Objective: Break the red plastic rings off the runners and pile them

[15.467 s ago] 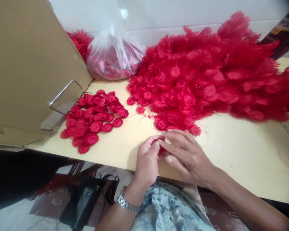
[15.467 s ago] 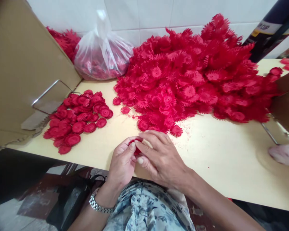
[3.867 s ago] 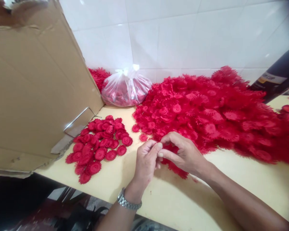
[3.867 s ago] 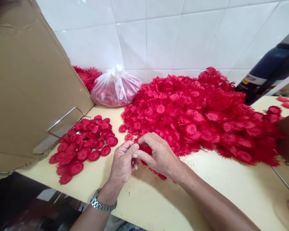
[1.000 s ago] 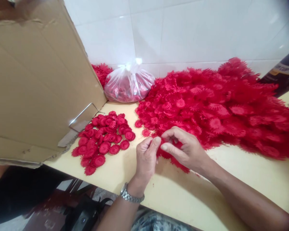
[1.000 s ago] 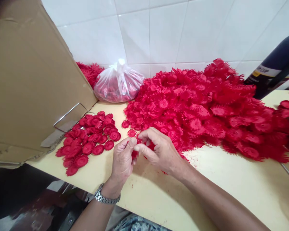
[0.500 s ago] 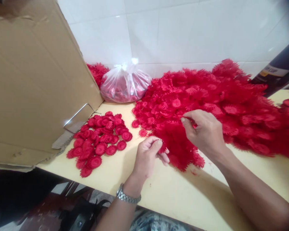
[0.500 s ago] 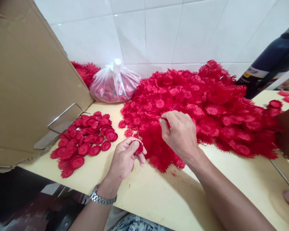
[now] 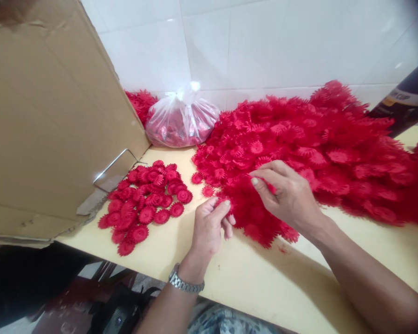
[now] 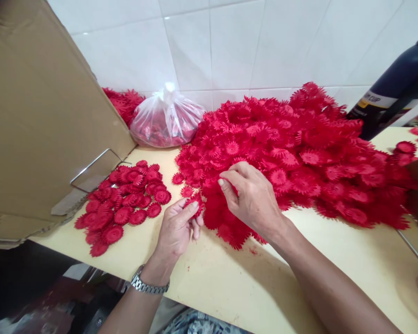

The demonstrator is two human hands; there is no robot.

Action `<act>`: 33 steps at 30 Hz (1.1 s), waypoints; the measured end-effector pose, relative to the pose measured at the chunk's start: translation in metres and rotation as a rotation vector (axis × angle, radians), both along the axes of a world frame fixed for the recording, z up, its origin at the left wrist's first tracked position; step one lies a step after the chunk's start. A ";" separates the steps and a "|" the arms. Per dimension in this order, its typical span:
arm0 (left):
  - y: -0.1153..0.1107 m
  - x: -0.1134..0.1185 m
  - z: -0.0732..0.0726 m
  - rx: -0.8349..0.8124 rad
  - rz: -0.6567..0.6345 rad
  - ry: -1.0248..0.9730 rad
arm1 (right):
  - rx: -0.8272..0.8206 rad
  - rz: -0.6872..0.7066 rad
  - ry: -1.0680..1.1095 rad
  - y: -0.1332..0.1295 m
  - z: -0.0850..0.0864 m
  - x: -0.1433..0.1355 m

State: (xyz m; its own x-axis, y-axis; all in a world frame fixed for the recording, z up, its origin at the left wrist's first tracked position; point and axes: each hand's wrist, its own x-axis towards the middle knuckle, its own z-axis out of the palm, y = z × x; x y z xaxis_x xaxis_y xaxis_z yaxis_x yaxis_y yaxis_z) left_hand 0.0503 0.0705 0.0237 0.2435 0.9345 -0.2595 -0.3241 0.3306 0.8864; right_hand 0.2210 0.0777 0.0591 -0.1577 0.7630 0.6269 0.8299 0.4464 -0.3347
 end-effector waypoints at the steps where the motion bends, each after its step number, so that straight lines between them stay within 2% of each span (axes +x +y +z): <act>1: -0.001 0.000 -0.001 0.000 0.002 0.026 | -0.035 0.051 0.031 -0.002 0.001 -0.004; 6: -0.002 0.000 -0.004 0.058 0.052 0.139 | -0.306 0.305 0.181 -0.012 0.002 -0.024; 10: -0.004 0.001 -0.004 0.095 0.048 0.138 | -0.489 0.353 0.296 -0.014 -0.001 -0.031; 12: -0.005 0.001 -0.003 0.101 0.013 0.123 | -0.507 0.349 0.286 -0.013 -0.001 -0.029; 16: -0.007 0.001 -0.003 0.135 -0.159 0.090 | -0.435 0.244 0.274 -0.012 0.001 -0.024; 18: -0.006 0.000 -0.003 0.137 -0.205 0.075 | -0.357 0.181 0.252 -0.011 0.000 -0.023; 23: -0.003 0.002 -0.004 0.090 -0.204 0.051 | -0.105 0.119 0.125 -0.010 -0.008 -0.025; 28: -0.004 0.002 -0.004 0.050 -0.213 0.027 | -0.004 0.084 0.007 -0.008 -0.010 -0.018; 30: -0.004 0.001 -0.003 0.038 -0.200 0.016 | 0.048 0.021 -0.014 -0.004 -0.006 -0.007; 33: -0.004 0.001 0.000 0.045 -0.159 -0.003 | 0.097 -0.156 -0.099 0.002 -0.001 0.012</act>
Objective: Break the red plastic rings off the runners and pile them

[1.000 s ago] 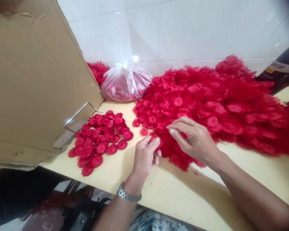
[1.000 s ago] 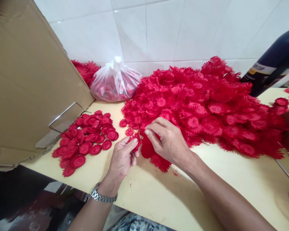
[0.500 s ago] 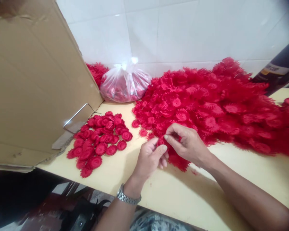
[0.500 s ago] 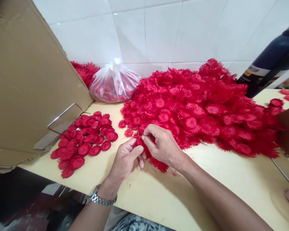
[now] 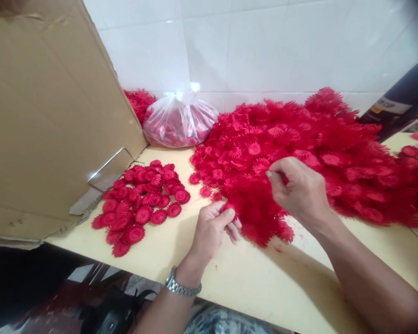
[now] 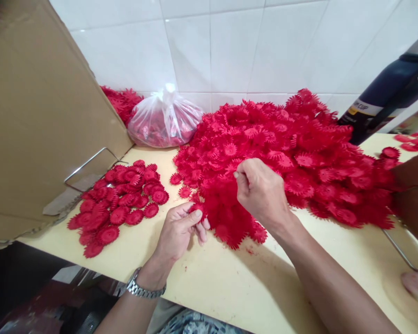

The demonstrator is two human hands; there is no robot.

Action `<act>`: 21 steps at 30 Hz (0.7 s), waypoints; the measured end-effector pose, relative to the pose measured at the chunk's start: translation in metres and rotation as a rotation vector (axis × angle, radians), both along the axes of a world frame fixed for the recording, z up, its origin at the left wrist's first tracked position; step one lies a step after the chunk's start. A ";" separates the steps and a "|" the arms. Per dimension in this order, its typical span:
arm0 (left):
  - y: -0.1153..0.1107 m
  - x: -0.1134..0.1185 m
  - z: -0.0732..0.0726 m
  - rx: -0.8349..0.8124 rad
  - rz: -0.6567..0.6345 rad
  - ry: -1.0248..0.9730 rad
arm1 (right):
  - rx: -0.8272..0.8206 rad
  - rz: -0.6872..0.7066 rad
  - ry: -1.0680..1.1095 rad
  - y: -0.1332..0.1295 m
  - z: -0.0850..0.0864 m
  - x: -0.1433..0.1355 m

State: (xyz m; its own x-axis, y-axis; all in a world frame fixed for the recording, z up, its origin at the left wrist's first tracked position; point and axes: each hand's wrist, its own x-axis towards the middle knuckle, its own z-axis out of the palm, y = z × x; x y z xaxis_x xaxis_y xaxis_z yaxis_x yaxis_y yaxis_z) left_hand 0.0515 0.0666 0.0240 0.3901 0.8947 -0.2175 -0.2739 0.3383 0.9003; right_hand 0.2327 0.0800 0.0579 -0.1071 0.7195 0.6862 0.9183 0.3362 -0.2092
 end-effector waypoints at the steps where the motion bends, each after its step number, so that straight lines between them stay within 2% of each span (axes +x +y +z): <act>1: 0.001 0.000 0.001 0.004 0.011 -0.006 | -0.003 -0.060 -0.052 0.002 0.001 0.005; 3: 0.002 0.002 0.003 0.004 0.024 -0.024 | -0.018 -0.141 -0.146 0.005 0.000 0.010; 6: 0.002 0.002 0.002 0.011 0.040 -0.029 | -0.037 -0.150 -0.181 0.006 -0.003 0.009; 13: 0.001 0.000 -0.001 0.056 0.140 0.057 | -0.049 0.122 0.014 0.000 -0.001 -0.006; 21: -0.002 -0.001 -0.004 0.074 0.218 0.151 | -0.151 0.373 0.107 -0.013 0.006 -0.027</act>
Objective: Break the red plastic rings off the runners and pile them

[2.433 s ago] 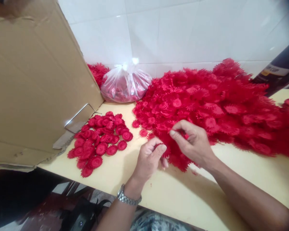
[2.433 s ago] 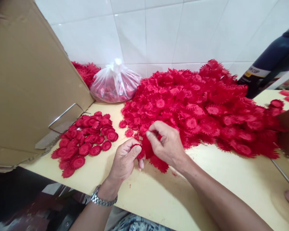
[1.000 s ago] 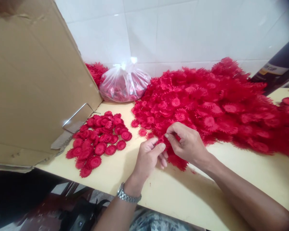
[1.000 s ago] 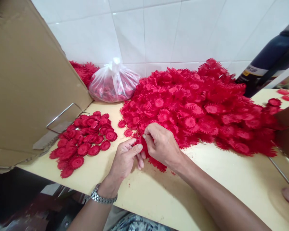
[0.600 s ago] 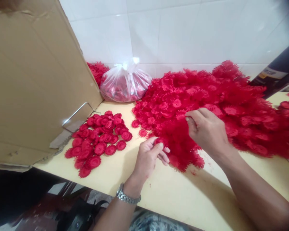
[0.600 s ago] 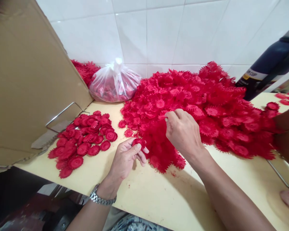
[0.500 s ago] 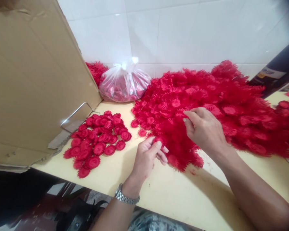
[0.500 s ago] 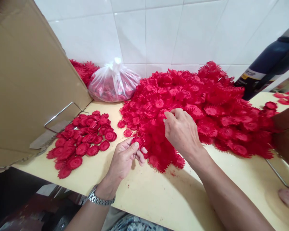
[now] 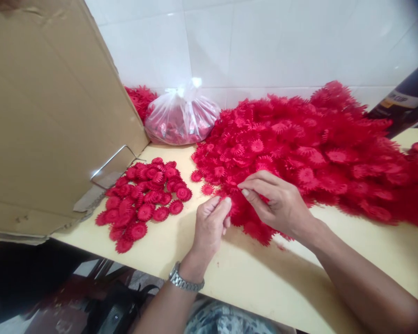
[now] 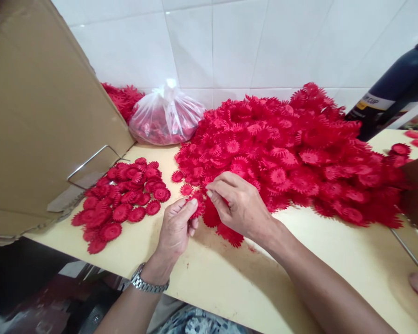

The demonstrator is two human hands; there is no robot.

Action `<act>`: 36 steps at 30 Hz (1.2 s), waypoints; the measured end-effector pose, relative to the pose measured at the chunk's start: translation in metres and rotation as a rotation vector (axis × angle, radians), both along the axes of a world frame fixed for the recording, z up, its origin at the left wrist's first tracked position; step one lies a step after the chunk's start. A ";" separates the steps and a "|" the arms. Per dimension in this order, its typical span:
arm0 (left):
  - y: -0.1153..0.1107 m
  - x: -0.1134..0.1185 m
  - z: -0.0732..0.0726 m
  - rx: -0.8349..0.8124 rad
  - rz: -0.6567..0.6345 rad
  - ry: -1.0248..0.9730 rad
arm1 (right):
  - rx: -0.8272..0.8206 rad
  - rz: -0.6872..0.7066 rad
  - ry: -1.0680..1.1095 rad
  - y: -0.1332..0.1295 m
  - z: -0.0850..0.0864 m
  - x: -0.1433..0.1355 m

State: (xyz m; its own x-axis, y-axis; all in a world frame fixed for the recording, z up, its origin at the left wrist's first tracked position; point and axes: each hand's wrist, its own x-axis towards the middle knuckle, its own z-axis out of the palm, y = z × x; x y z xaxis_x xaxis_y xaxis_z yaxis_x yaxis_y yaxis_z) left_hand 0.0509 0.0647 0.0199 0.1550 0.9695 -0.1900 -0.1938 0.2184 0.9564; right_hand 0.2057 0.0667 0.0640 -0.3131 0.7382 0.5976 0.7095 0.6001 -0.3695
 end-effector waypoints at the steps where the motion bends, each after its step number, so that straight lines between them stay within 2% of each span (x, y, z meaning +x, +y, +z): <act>1: 0.000 0.000 0.000 0.005 0.003 0.012 | -0.031 0.020 0.010 -0.001 0.000 -0.002; 9: -0.001 0.000 -0.001 0.041 0.010 0.009 | -0.242 0.186 0.167 -0.005 -0.002 -0.012; 13: -0.002 -0.002 -0.001 0.073 -0.006 0.045 | -0.290 0.223 0.139 -0.004 -0.009 -0.015; 17: -0.003 -0.003 -0.001 0.103 -0.049 0.102 | -0.253 0.224 0.103 -0.002 -0.012 -0.013; 19: -0.004 -0.002 -0.001 0.112 -0.065 0.111 | -0.285 0.227 0.146 -0.001 -0.011 -0.011; 24: -0.004 -0.002 -0.002 0.132 -0.099 0.081 | -0.449 0.198 0.259 -0.001 -0.010 -0.010; 27: -0.005 -0.003 0.000 0.189 -0.077 0.059 | -0.577 0.133 0.406 -0.001 -0.009 -0.012; 30: -0.006 -0.004 0.003 0.276 -0.072 0.128 | -0.688 0.127 0.522 -0.002 -0.007 -0.015; 33: -0.007 -0.004 0.004 0.296 -0.066 0.186 | -0.666 0.157 0.560 -0.004 -0.004 -0.016; 36: -0.006 -0.004 0.004 0.276 -0.074 0.167 | -0.580 0.109 0.503 -0.004 -0.005 -0.015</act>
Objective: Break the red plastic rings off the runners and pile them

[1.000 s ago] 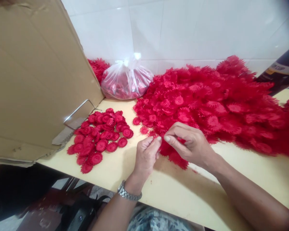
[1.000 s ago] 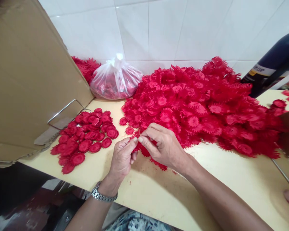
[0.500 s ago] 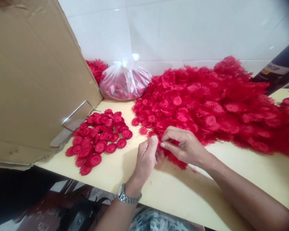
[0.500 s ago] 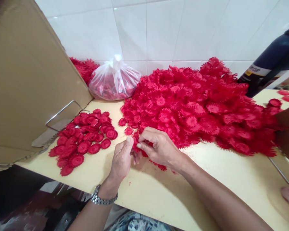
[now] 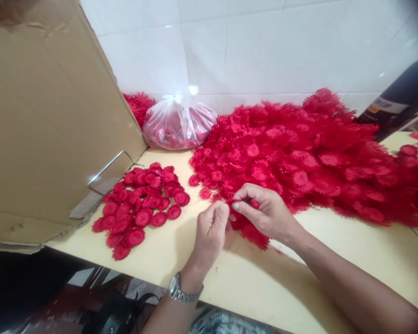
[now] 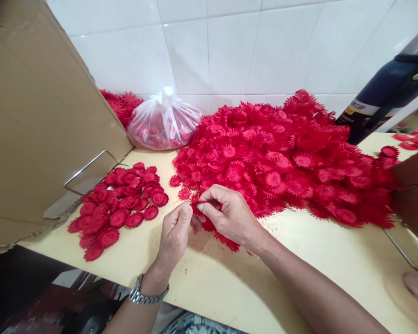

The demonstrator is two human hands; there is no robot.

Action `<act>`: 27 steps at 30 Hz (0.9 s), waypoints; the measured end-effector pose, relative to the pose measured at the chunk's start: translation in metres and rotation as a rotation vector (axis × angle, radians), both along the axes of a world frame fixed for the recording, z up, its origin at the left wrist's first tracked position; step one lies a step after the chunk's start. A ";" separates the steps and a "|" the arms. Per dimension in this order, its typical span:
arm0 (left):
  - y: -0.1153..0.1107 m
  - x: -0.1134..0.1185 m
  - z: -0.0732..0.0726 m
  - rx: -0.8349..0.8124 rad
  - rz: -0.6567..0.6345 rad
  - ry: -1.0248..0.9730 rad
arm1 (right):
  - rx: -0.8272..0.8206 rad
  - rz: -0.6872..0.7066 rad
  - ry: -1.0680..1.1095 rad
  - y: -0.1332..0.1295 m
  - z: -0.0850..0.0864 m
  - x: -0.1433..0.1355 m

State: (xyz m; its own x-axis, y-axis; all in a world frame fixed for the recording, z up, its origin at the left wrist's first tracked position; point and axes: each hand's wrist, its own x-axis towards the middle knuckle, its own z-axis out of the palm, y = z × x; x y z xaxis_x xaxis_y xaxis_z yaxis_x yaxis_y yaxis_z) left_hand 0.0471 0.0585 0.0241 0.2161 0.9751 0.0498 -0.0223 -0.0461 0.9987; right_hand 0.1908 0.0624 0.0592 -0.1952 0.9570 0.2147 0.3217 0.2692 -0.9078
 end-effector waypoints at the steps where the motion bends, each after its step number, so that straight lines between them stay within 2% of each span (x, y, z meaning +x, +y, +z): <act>1: 0.000 0.000 0.000 -0.002 -0.018 -0.014 | 0.022 -0.025 -0.050 0.000 -0.001 0.000; 4: 0.000 0.000 0.001 -0.016 -0.072 -0.066 | 0.060 -0.085 -0.157 0.000 -0.003 0.001; 9: 0.001 0.001 0.000 -0.070 -0.122 -0.157 | 0.071 -0.097 -0.227 0.000 -0.006 -0.002; 21: 0.001 0.003 -0.006 -0.095 -0.114 -0.266 | -0.030 -0.052 -0.152 0.000 -0.014 -0.006; 24: 0.003 0.002 -0.007 -0.111 -0.053 -0.250 | 0.052 -0.050 -0.223 0.000 -0.015 -0.004; 27: 0.006 0.001 -0.004 -0.170 -0.004 -0.338 | 0.200 -0.067 -0.245 -0.002 -0.012 -0.004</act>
